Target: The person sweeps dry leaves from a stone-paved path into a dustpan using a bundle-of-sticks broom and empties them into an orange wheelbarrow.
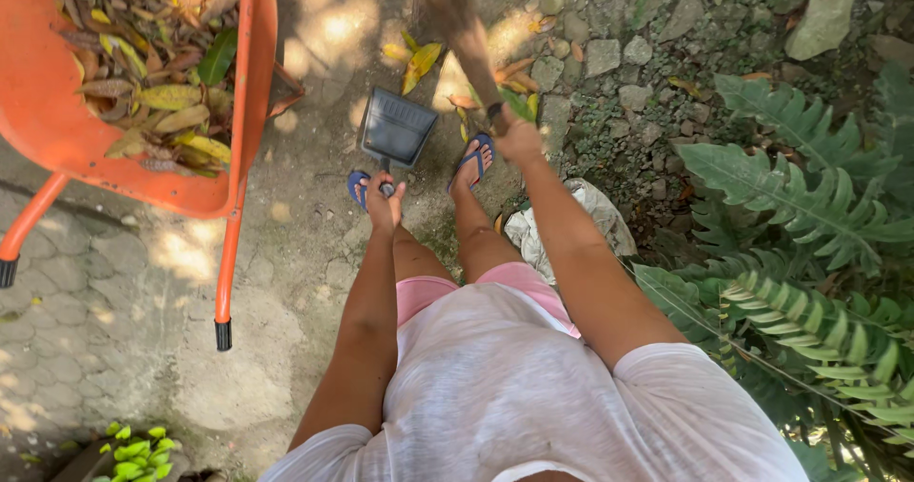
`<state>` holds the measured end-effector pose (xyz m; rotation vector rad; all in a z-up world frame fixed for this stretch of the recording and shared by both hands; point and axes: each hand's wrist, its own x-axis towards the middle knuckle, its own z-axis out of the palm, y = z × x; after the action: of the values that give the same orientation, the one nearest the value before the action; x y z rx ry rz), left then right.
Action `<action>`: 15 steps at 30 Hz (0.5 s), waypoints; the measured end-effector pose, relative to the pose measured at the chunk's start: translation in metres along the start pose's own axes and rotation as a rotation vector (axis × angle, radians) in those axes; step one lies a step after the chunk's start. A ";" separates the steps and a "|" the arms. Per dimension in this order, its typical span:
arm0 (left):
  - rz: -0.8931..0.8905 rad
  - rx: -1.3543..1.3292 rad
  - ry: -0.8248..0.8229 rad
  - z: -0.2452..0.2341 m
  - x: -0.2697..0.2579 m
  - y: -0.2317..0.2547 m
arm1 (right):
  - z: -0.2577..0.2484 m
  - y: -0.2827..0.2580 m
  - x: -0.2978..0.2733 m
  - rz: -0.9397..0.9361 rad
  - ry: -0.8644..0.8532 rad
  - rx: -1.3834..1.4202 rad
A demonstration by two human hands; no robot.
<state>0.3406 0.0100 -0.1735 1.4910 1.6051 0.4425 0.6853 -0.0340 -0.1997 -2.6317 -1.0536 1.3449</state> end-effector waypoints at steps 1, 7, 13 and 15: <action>-0.031 -0.045 -0.012 -0.001 0.006 -0.002 | 0.016 -0.009 -0.009 -0.072 -0.022 -0.063; -0.116 -0.201 -0.059 -0.012 0.020 -0.013 | 0.029 -0.004 -0.125 -0.067 -0.265 0.098; -0.104 -0.307 -0.067 -0.049 0.003 -0.026 | -0.050 0.033 -0.202 0.163 -0.294 0.277; -0.135 -0.305 -0.086 -0.064 -0.004 -0.032 | -0.065 0.035 -0.197 0.322 -0.287 0.193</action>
<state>0.2707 0.0182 -0.1610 1.1509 1.4854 0.5143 0.6721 -0.1535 -0.0273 -2.5943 -0.4891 1.8258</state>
